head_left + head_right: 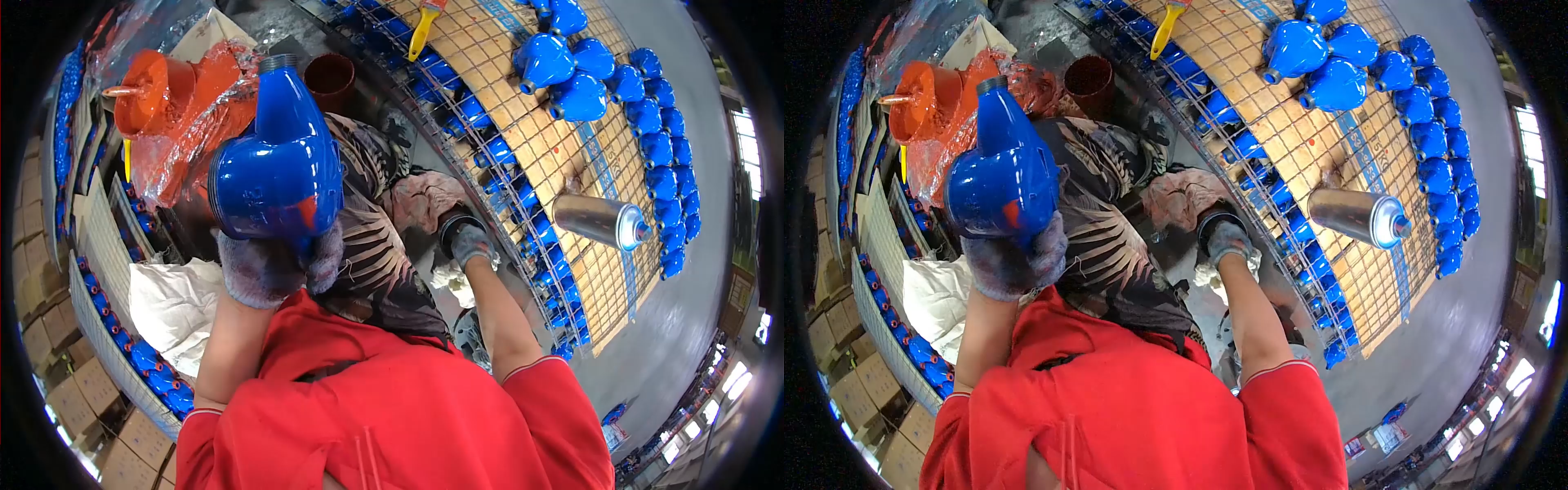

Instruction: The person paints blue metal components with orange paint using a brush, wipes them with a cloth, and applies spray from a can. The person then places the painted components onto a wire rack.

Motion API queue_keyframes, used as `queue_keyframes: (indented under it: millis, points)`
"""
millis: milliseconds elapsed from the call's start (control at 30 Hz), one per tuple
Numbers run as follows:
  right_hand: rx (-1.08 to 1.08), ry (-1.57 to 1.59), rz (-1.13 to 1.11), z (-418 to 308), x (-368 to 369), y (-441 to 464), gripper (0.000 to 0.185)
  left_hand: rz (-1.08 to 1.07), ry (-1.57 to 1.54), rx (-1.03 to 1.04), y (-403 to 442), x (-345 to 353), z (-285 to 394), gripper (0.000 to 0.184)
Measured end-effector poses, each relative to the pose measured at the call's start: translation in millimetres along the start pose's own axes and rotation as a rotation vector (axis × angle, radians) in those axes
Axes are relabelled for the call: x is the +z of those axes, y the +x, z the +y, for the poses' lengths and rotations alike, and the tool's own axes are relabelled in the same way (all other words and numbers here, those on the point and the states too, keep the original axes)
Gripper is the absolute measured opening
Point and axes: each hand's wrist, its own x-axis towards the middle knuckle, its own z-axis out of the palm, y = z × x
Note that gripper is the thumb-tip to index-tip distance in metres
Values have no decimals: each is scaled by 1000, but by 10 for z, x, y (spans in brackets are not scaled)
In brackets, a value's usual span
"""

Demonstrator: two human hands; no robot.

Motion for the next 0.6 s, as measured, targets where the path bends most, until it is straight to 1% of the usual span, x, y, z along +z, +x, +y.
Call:
queue_keyframes:
  millis: [33, 100, 133, 167, 200, 267, 300, 367, 400, 467, 500, 567, 600]
  points:
    - [-3, 0, -6, 74, 348, 180, 24, -2, -23, -14, 0, 25, 2, 84]
    - [-100, -67, 119, 129, 835, 533, 26, 5, -43, -24, 9, 13, 1, 83]
    - [-78, -105, 55, 67, 857, 651, 28, -32, -12, -21, 5, -13, -9, 80]
    - [-85, -101, 52, -15, 775, 610, 28, -71, 21, -17, 2, -26, -13, 78]
    - [-91, -47, 163, -106, 553, 523, 29, -65, 26, -13, 3, 14, 1, 78]
    - [-98, 60, 393, -227, 152, 396, 33, 108, 64, 15, 13, 135, 51, 76]
    - [-101, 61, 398, -174, 371, 527, 33, 107, 67, 21, 9, 139, 62, 76]
    - [-101, 12, 217, 37, 1120, 849, 37, 10, -111, 5, -21, 130, 45, 69]
    - [-102, 10, 219, 133, 668, 559, 37, 8, -113, 7, -29, 109, 33, 69]
    - [87, 398, -24, 24, -484, -189, 36, -13, -151, 4, -45, 77, 2, 69]
    - [94, 399, -17, 88, -505, -322, 36, -22, -149, 1, -42, 106, -11, 69]
    - [-36, 925, 175, 300, -473, -574, 32, 29, 74, 57, -33, 196, -50, 67]
    - [-69, 1134, 184, 380, -384, -650, 28, 17, 82, 55, -41, 212, -59, 67]
